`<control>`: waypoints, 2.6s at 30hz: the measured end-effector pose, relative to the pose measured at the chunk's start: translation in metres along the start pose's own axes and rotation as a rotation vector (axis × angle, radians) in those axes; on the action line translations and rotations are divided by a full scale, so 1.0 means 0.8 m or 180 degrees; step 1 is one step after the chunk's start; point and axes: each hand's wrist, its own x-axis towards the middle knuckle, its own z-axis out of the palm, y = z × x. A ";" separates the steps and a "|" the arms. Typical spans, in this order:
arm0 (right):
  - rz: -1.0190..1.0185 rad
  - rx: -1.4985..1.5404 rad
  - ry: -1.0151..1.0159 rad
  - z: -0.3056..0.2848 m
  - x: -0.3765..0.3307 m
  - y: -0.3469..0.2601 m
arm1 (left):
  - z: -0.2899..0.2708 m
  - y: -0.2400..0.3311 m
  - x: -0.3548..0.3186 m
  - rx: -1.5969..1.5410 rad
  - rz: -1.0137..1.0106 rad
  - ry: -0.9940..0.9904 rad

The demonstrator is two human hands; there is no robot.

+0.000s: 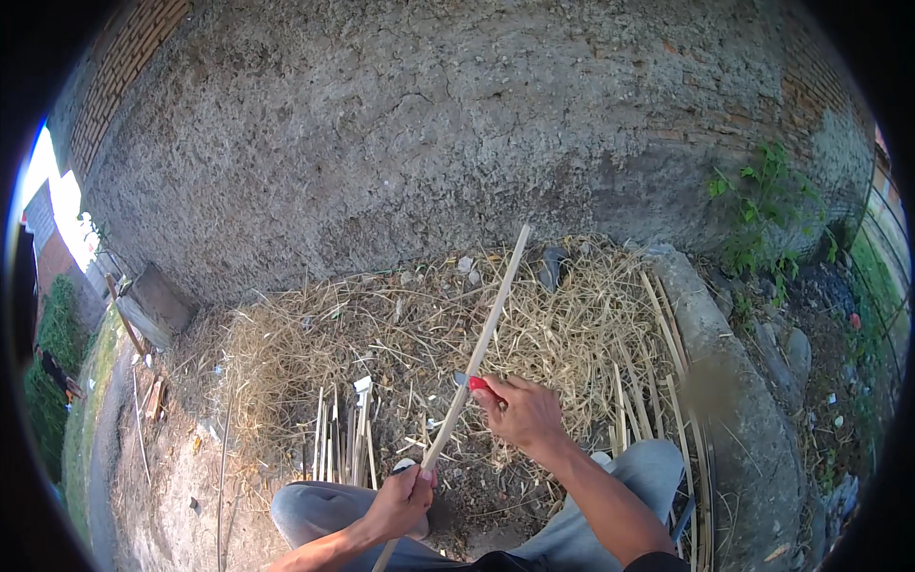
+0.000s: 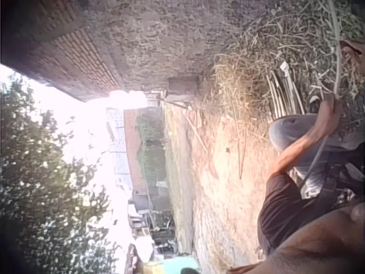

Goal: The person shaves a bamboo stick with a utility knife, scrapes it with a machete, and continues shaving it with the utility knife.

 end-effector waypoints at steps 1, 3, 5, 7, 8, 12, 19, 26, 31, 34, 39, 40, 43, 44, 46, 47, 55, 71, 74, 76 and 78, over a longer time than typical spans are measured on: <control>-0.0040 0.0004 0.0022 0.003 -0.003 0.007 | -0.004 0.003 -0.004 0.0178 -0.0043 -0.0057; -0.0002 0.0030 0.0167 0.013 -0.003 0.019 | -0.005 0.005 -0.015 0.0359 -0.0071 -0.0121; 0.0102 0.0062 -0.0048 0.006 0.009 0.028 | -0.006 -0.008 -0.044 0.0407 -0.0127 -0.0213; 0.0045 0.0058 0.0001 0.004 0.009 0.026 | -0.009 -0.028 -0.062 0.0543 0.0005 -0.0107; 0.0052 0.0057 0.0011 0.007 0.007 0.024 | -0.007 -0.036 -0.067 0.0656 0.0152 0.0013; 0.0071 0.0201 0.0169 0.019 0.002 0.024 | -0.004 -0.042 -0.088 0.0819 0.0445 0.0308; 0.0241 0.0266 -0.0069 0.023 0.006 0.028 | -0.018 -0.019 -0.138 0.0685 -0.0197 0.0318; 0.0486 0.0095 -0.0362 0.023 0.010 0.048 | -0.019 -0.027 -0.188 0.0466 -0.0408 0.0331; 0.0645 0.0012 -0.0420 0.035 0.009 0.057 | -0.032 -0.029 -0.215 0.0685 -0.0557 0.0230; 0.0478 0.0222 -0.0245 0.049 0.005 0.067 | -0.033 -0.041 -0.231 0.0645 -0.0555 0.0253; 0.0294 -0.0043 -0.0015 0.076 -0.006 0.096 | -0.036 -0.032 -0.250 0.0882 -0.0717 0.0040; 0.0284 -0.0018 -0.0030 0.074 -0.003 0.092 | -0.036 -0.037 -0.257 0.0884 -0.0742 0.0058; 0.0927 -0.0143 -0.0931 0.066 0.004 0.084 | -0.035 -0.053 -0.278 0.0923 -0.0913 0.0104; 0.0926 -0.0141 -0.0935 0.068 0.003 0.083 | -0.036 -0.053 -0.280 0.0988 -0.0870 0.0115; 0.0989 -0.0190 -0.1256 0.071 -0.003 0.082 | -0.037 -0.059 -0.285 0.1050 -0.0832 0.0133; 0.1007 -0.0010 -0.1161 0.078 -0.005 0.083 | -0.037 -0.068 -0.287 0.1009 -0.0963 0.0086; 0.2127 -0.0502 -0.1469 0.064 0.003 0.154 | -0.051 -0.094 -0.360 -0.0126 -0.2140 0.0235; 0.1052 0.1329 -0.0978 -0.020 -0.011 0.007 | -0.082 -0.008 -0.106 -0.2254 -0.1963 -0.0917; 0.0902 0.1449 -0.0872 -0.014 -0.020 -0.003 | -0.065 -0.013 -0.038 -0.1976 -0.1628 -0.0638; 0.0542 0.1461 -0.0811 -0.012 -0.021 -0.001 | -0.052 -0.010 0.002 -0.1946 -0.1349 -0.0514; 0.0414 0.1409 -0.0833 -0.009 -0.019 -0.007 | -0.045 -0.004 0.031 -0.1914 -0.1104 -0.0326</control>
